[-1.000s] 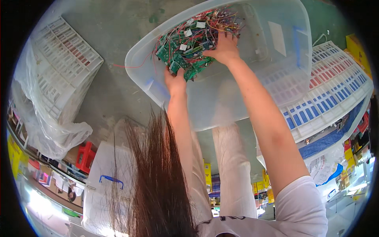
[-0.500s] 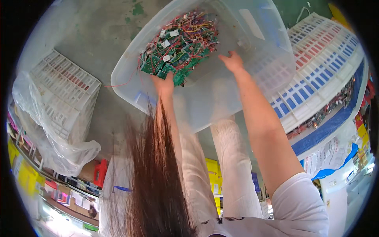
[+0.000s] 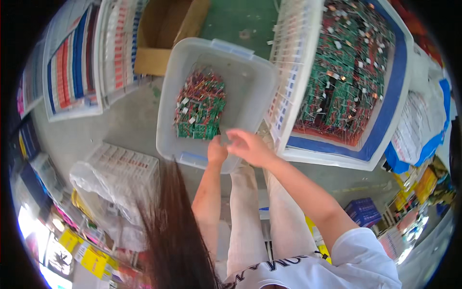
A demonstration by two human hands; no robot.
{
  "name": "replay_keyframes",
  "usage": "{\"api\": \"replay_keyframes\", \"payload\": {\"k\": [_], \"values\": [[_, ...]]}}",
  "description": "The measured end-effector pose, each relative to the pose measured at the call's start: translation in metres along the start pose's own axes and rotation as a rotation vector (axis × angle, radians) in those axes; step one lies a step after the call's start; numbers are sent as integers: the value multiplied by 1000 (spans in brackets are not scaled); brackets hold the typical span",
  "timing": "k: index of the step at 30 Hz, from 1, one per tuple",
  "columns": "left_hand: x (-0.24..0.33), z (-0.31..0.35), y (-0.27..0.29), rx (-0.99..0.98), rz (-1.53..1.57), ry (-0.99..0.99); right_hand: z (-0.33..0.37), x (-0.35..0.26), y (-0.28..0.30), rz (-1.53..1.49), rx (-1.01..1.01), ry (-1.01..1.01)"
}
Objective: Picking up stacks of electronic circuit boards from a large container and placing them into smaller plastic bins.
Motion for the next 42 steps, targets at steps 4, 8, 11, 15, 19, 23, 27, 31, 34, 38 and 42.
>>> {"api": "replay_keyframes", "payload": {"k": [4,8,11,15,19,23,27,31,34,38,42], "values": [[8,-30,-13,-155,-196,7,102,31,59,-158,-14,-131],[21,-19,-8,-19,5,-46,192,101,95,-110,211,-269],[-2,24,-5,-45,29,-85,233,131,70,-218,230,-361],[-19,74,23,-23,-62,-25,234,119,20,-308,186,-380],[-40,107,46,88,-10,64,215,89,-22,-375,51,-327],[-2,111,56,151,181,60,200,43,16,-373,-75,-245],[116,126,64,162,536,-59,164,30,156,-548,258,-171],[247,135,24,-112,820,-267,111,79,319,-373,655,-222],[319,135,7,-4,442,-570,57,98,401,-197,794,-244],[386,82,4,412,-14,-715,10,88,478,-527,885,-151],[427,24,-1,522,-141,-680,-46,56,509,-834,931,-18]]}}
Point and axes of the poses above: each hand's wrist, its own z-axis away from the middle knuckle, its own y-axis out of the back of the hand, x = y × z, the point moved 5 cm from there along -z, towards the middle knuckle, and after that the axes turned 6 degrees about z, right-handed, at the moved point
